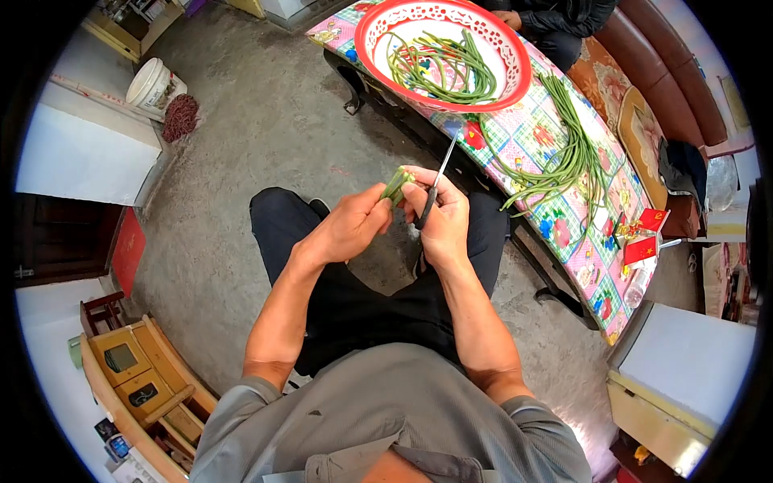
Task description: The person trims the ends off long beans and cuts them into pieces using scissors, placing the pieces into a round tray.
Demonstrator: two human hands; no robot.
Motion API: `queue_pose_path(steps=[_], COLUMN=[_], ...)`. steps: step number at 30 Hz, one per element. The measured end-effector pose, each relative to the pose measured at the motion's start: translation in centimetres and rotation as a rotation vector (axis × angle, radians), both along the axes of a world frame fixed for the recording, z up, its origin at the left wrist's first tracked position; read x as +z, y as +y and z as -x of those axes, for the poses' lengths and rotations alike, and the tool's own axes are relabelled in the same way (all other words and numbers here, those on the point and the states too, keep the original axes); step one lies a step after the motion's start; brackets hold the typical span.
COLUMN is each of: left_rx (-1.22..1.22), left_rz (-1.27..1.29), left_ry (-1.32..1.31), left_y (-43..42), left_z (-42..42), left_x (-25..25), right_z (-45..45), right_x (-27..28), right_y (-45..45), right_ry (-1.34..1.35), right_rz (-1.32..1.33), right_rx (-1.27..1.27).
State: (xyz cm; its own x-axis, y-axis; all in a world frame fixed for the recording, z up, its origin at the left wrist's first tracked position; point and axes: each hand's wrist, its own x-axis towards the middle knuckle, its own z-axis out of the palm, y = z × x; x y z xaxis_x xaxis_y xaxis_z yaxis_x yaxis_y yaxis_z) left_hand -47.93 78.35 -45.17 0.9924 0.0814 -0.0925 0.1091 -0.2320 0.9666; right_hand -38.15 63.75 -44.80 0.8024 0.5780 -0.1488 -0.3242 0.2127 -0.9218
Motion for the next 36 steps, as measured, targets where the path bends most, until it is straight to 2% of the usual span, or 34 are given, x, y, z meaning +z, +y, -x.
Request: queue_pose_path(steps=[6, 11, 15, 18, 20, 23, 30, 34, 36], left_rx=[-0.004, -0.007, -0.034, -0.062, -0.066, 0.043, 0.09, 0.149, 0.164], left_rz=[-0.069, -0.083, -0.118, -0.076, 0.085, 0.172, 0.053, 0.189, 0.28], left_ry=[-0.041, 0.175, 0.112, 0.099, 0.209, 0.092, 0.051, -0.013, 0.004], left_y=[0.1, 0.1, 0.4, 0.3, 0.2, -0.5, -1.2, -1.8, -2.0], left_z=[-0.2, -0.4, -0.4, -0.4, -0.4, -0.5, -1.1, -1.5, -1.4], left_x=[-0.1, 2.0, 0.3, 0.6, 1.1, 0.5, 0.7, 0.1, 0.2], right_z=[0.0, -0.1, -0.1, -0.5, -0.6, -0.9, -1.2, -1.2, -1.4], right_x=[-0.3, -0.5, 0.3, -0.8, 0.0, -0.2, 0.3, 0.2, 0.1], right_y=[0.2, 0.4, 0.2, 0.1, -0.3, -0.7, -1.1, -1.3, -1.4], right_ry=[0.032, -0.004, -0.005, -0.116, -0.084, -0.087, -0.142, -0.052, 0.014], right_rz=[-0.013, 0.048, 0.134, 0.129, 0.114, 0.12, 0.112, 0.072, -0.047], right_rx=[-0.004, 0.035, 0.063, 0.051, 0.079, 0.122, 0.1, 0.055, 0.056])
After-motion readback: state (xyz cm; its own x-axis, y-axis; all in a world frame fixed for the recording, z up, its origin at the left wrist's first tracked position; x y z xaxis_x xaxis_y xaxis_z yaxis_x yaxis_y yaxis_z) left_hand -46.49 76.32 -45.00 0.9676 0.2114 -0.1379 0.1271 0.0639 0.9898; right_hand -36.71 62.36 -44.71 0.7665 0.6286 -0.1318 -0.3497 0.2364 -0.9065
